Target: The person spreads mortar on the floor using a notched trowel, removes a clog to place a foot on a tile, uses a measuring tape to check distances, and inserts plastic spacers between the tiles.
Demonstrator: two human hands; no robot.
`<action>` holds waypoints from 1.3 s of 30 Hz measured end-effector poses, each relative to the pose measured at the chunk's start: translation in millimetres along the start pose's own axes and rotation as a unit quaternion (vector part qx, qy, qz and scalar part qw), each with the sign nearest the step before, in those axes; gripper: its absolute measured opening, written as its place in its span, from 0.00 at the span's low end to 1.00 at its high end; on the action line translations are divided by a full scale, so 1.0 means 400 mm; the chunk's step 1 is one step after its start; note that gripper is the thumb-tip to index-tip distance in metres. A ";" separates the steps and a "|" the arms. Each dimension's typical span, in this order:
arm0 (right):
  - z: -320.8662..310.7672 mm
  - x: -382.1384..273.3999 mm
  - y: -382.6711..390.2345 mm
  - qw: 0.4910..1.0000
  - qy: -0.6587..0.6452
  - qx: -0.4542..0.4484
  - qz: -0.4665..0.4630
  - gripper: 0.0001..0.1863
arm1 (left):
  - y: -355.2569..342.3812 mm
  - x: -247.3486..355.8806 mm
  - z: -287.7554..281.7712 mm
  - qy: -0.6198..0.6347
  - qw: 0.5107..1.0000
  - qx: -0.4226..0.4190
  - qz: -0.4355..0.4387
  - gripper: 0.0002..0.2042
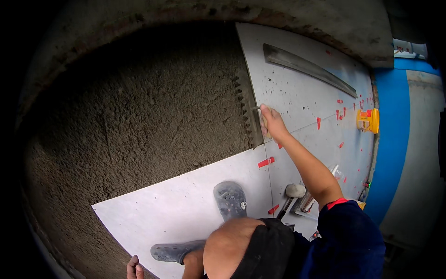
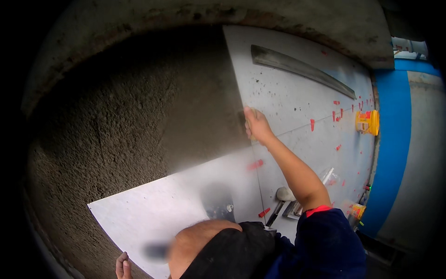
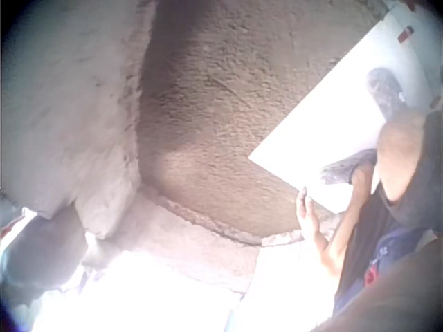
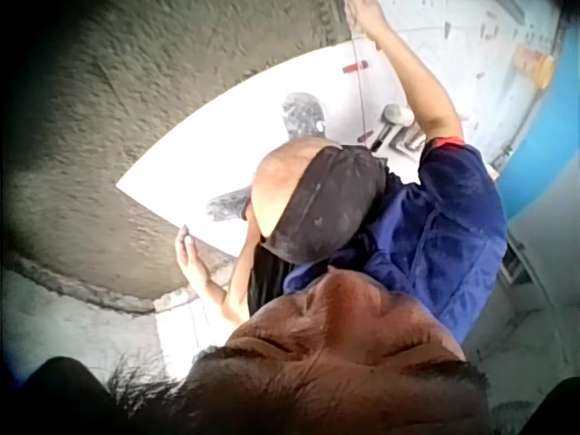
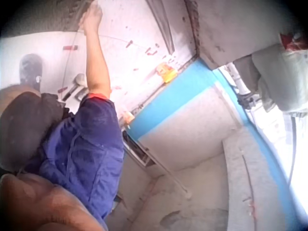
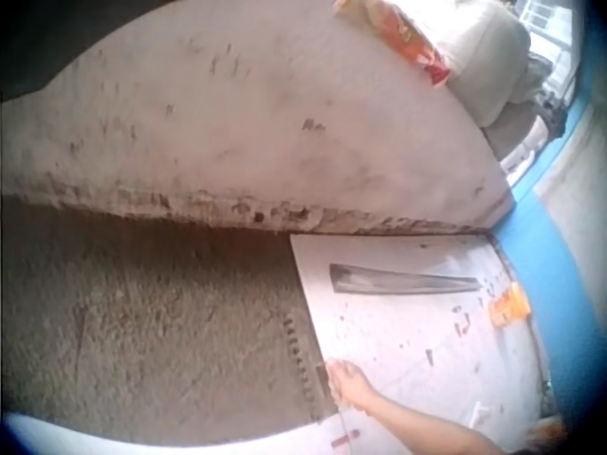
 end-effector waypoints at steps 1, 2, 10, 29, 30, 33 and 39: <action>0.002 -0.002 0.003 1.000 0.001 0.002 -0.002 0.26 | 0.002 -0.005 -0.002 0.001 1.000 0.005 -0.009 0.18; 0.004 0.005 0.002 1.000 -0.005 0.000 0.005 0.26 | 0.005 -0.011 -0.005 0.003 1.000 0.011 -0.018 0.18; -0.006 0.054 -0.030 1.000 -0.008 0.006 -0.013 0.25 | 0.047 0.058 0.039 0.012 0.999 0.005 -0.039 0.19; 0.585 -0.242 0.452 0.938 -0.057 -0.005 -0.342 0.26 | -0.194 0.698 0.501 0.023 0.959 -0.178 0.218 0.27; 0.584 -0.253 0.486 0.916 -0.094 0.012 -0.389 0.28 | -0.198 0.713 0.552 0.117 0.955 -0.164 0.218 0.24; 0.508 -0.219 0.551 0.906 -0.108 -0.054 -0.405 0.29 | -0.214 0.690 0.604 0.118 0.951 -0.087 0.271 0.17; 0.373 0.223 0.622 0.899 0.127 -0.217 -0.359 0.07 | -0.156 0.750 0.745 -0.103 0.901 -0.225 0.356 0.17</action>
Point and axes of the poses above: each hand's wrist, its own y-axis away from the middle knuckle, its own z-axis out of the palm, x = y × z, the point moved 9 cm from there along -y, towards the middle knuckle, and after that the axes turned 5 degrees about x, right-handed, at the moved point
